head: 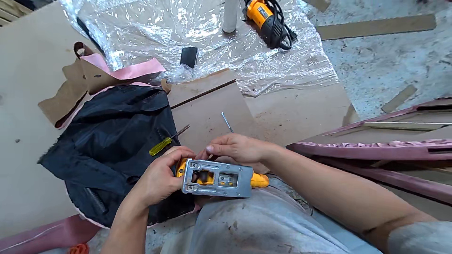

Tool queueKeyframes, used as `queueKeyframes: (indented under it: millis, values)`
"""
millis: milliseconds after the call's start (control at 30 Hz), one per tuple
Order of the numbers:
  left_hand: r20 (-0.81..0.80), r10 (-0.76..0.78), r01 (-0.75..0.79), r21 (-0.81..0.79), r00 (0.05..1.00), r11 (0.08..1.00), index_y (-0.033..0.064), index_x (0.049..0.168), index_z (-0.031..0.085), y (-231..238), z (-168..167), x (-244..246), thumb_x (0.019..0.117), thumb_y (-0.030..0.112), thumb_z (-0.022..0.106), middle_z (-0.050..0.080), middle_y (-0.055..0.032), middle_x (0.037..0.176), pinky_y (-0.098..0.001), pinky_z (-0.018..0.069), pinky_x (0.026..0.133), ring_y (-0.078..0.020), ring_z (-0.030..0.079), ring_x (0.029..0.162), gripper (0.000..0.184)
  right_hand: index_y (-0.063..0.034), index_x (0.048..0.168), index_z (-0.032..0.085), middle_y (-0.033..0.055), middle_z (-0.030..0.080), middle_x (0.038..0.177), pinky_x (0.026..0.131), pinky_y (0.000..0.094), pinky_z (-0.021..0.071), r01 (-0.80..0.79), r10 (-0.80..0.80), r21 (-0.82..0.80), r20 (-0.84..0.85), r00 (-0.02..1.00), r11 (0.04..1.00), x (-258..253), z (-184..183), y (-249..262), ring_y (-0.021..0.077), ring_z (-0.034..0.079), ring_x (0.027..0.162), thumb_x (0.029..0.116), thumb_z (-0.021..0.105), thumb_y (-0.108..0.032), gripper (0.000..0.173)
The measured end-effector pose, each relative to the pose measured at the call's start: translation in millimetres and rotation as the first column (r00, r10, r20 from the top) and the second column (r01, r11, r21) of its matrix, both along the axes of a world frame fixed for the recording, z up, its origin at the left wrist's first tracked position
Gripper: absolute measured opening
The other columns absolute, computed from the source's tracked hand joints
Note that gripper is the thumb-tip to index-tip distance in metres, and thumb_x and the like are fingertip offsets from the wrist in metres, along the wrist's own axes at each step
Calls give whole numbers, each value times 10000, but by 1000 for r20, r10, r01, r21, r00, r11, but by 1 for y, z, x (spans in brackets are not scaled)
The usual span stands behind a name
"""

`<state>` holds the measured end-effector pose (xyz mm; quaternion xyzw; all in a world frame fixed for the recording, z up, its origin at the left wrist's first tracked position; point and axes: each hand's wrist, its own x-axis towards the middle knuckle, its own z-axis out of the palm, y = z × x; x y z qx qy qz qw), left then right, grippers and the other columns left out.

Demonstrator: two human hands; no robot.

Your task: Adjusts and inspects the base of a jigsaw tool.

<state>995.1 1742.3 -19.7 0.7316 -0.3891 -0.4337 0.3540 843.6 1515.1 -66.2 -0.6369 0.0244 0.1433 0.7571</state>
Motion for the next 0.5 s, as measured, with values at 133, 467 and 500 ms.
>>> queueKeyframes:
  millis: [133,467,500]
  values:
    - [-23,-18,18,-17,1000,1000,176,1073,764,0,0,2,742,195,864,696,45,1220,-359,618,903,-138,678,1092,346,-56,1041,749,31,712,988,749,274,567,-231,242,-150,60,968,961,43,1,-6,88,660,847,1003,661,-156,138]
    - [-10,134,-133,85,991,987,183,1106,697,3,4,0,710,285,885,758,37,1052,-348,630,893,-126,726,1007,450,-43,838,681,4,582,662,532,263,437,-507,581,-398,84,810,764,87,21,1,65,525,573,944,691,-68,110]
    - [29,189,-190,73,982,979,192,1145,692,6,3,-7,722,294,868,749,51,1086,-356,626,911,-122,719,1032,469,-37,844,678,7,585,665,531,260,439,-505,570,-373,85,817,779,86,19,-1,67,528,575,950,680,-60,109]
